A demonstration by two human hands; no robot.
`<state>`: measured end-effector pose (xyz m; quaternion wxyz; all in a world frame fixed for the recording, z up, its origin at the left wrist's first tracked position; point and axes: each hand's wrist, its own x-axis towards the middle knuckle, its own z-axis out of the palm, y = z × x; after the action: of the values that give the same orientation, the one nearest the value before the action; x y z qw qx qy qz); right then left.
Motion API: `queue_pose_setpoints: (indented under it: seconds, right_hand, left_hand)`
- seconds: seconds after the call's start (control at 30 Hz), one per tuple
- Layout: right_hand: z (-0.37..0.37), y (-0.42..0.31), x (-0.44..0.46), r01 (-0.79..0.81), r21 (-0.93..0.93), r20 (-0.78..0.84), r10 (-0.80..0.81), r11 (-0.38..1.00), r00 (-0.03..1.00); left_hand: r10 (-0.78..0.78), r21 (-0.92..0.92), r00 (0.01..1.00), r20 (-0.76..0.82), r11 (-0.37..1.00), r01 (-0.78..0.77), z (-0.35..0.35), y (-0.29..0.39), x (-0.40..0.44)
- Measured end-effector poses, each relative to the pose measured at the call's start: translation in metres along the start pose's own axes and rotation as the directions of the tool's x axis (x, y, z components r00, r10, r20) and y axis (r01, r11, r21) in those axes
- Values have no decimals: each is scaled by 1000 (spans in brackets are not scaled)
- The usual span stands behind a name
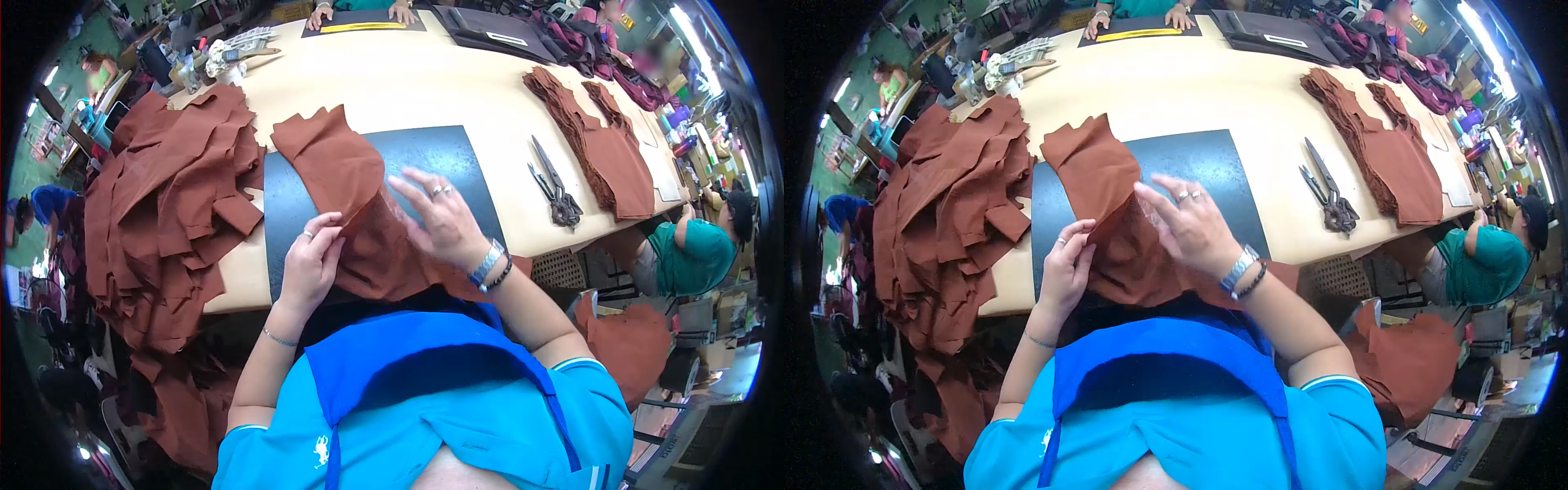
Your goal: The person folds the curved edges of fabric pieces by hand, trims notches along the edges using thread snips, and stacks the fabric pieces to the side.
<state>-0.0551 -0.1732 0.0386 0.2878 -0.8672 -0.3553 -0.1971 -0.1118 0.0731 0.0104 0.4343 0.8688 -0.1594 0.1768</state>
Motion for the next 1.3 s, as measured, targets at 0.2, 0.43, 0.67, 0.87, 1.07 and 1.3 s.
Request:
queue_pose_setpoints:
  seconds: [0.2, 0.43, 0.67, 0.87, 1.07, 1.3]
  right_hand:
    - [10, 17, 42, 202, -1, -5, -202, 979, 979]
    - [-33, 48, 62, 74, 120, -374, -24, 990, 927]
    - [-142, 2, 64, 311, 10, -685, -220, 950, 694]
    - [-127, 88, 150, 5, -23, -314, -12, 1000, 949]
    - [-104, 186, 91, -396, -63, -207, 376, 916, 903]
    - [-97, 228, -113, -445, -632, -36, 549, 635, 835]
  left_hand:
    - [257, 19, 959, 122, 965, -261, -28, 33, -7]
    - [386, -60, 898, -213, 912, -406, -87, 32, -8]
    - [48, 127, 643, -764, 989, 78, -161, 10, 1]
    - [226, 315, 902, -367, 943, -108, -115, -52, 148]
    - [-173, 448, 978, -115, 870, 207, -46, -146, 114]
    - [-305, 653, 929, 207, 750, 101, -35, -82, 27]
